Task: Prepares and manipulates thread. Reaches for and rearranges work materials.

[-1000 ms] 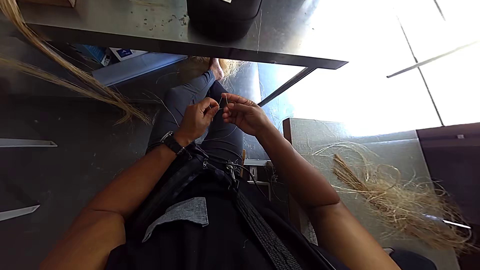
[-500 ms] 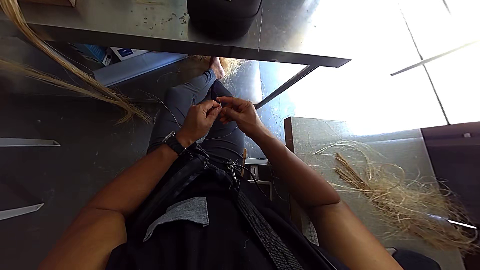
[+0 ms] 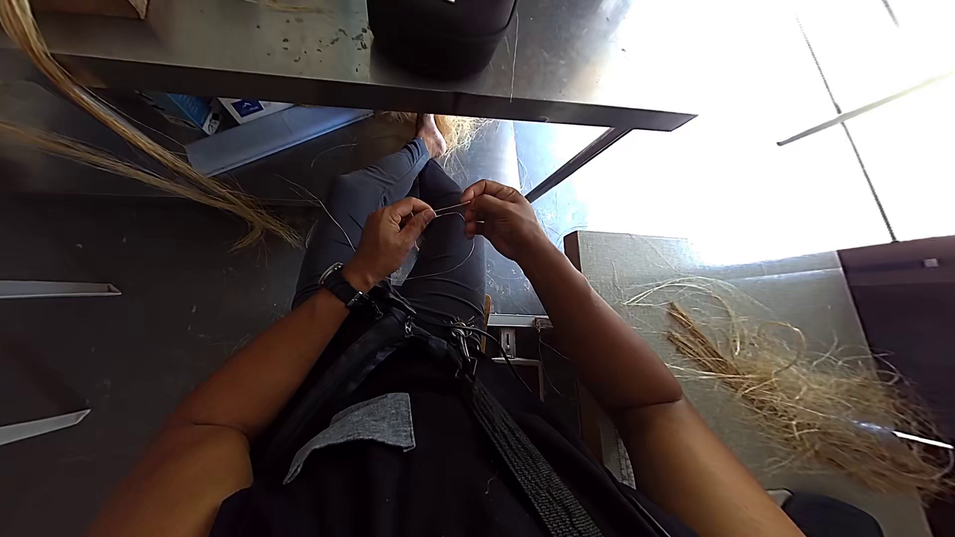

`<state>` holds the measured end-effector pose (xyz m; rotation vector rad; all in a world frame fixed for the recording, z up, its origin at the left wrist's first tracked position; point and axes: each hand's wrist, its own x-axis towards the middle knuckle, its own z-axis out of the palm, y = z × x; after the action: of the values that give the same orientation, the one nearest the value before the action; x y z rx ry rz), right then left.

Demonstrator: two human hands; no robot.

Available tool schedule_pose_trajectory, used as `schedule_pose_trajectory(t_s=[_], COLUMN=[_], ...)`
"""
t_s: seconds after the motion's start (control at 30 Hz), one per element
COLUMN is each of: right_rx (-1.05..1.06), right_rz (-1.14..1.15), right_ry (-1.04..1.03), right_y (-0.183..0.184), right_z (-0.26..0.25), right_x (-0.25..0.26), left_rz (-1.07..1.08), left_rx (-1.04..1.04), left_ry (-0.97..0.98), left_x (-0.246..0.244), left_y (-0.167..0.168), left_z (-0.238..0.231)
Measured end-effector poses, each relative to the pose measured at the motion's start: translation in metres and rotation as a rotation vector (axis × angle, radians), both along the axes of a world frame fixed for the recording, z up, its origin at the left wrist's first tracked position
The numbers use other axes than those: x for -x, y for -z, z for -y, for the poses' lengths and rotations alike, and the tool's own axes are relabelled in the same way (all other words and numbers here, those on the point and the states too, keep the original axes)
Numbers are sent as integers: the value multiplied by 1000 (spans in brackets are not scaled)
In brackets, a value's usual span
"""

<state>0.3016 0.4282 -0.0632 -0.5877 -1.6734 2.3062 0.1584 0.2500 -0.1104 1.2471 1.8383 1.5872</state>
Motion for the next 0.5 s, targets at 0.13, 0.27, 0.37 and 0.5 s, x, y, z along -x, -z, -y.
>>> schedule_pose_trajectory(t_s=[0.13,0.27,0.37,0.5], right_rx=[-41,-95,-88,-90], right_rz=[146,230,238,215], right_ry=[2,-42,-89,-93], right_y=[3,0,1,1], right_z=[-1,4,5,5], right_x=[1,2,2,3], left_rz=[-39,-77,-76,-46], left_rx=[5,33,40,41], left_ry=[20,12,-3,-5], left_x=[1,1,2,5], left_y=[0,0,-1,0], left_z=[1,1,1,2])
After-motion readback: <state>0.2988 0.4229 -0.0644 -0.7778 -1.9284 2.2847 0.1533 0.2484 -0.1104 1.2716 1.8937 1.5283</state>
